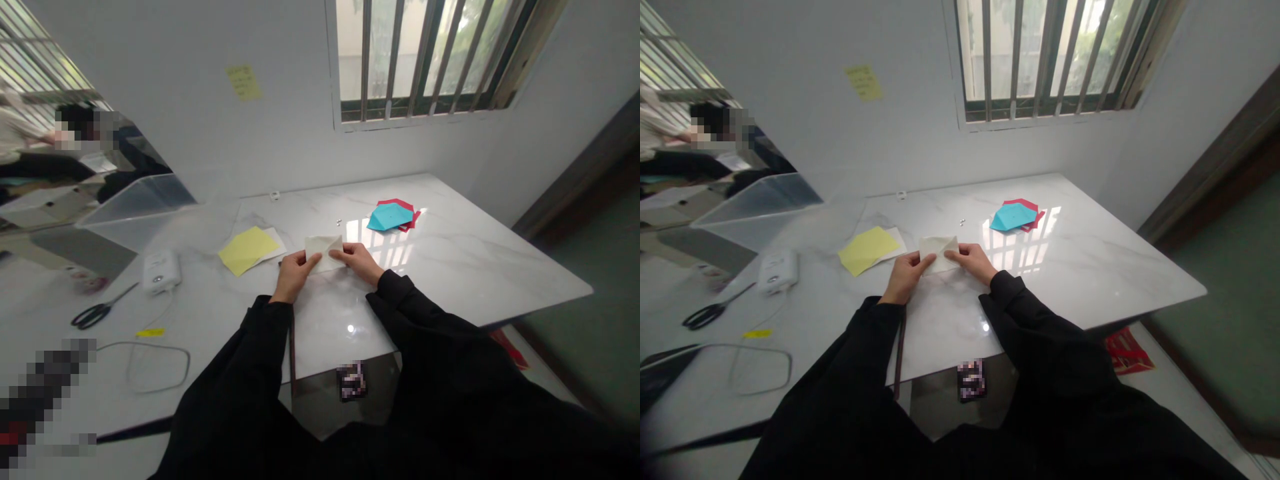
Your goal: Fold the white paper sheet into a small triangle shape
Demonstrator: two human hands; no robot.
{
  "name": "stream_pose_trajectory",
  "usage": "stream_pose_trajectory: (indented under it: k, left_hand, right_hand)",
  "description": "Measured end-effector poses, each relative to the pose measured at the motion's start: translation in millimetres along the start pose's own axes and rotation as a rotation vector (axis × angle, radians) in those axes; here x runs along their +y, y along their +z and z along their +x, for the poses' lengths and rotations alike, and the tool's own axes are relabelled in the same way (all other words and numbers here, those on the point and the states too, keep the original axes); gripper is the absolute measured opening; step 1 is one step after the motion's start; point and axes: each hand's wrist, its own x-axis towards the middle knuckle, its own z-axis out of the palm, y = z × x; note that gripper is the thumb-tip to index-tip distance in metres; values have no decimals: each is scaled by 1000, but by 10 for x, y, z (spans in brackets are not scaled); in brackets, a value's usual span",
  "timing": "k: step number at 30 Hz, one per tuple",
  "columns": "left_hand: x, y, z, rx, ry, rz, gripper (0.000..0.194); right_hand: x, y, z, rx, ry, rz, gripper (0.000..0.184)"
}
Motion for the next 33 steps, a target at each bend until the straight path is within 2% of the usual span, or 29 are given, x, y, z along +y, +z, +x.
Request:
stream_pose_trajectory:
  k: [15,24,30,33]
  left_hand:
    - [-21,22,-9,64,-12,95,56]
    - [-3,4,-11,16,-27,176,49]
    - [32,16,-33,-30,-34,169,50]
    - [35,11,-30,-13,-41,132,53]
  right_hand:
    - [-63,52,-30,-33,1,-81,54]
    - [4,-18,52,144,-122,-238,60]
    - [-1,-27,54,175,-122,-227,60]
    - [-7,-24,41,130,-95,-193,59]
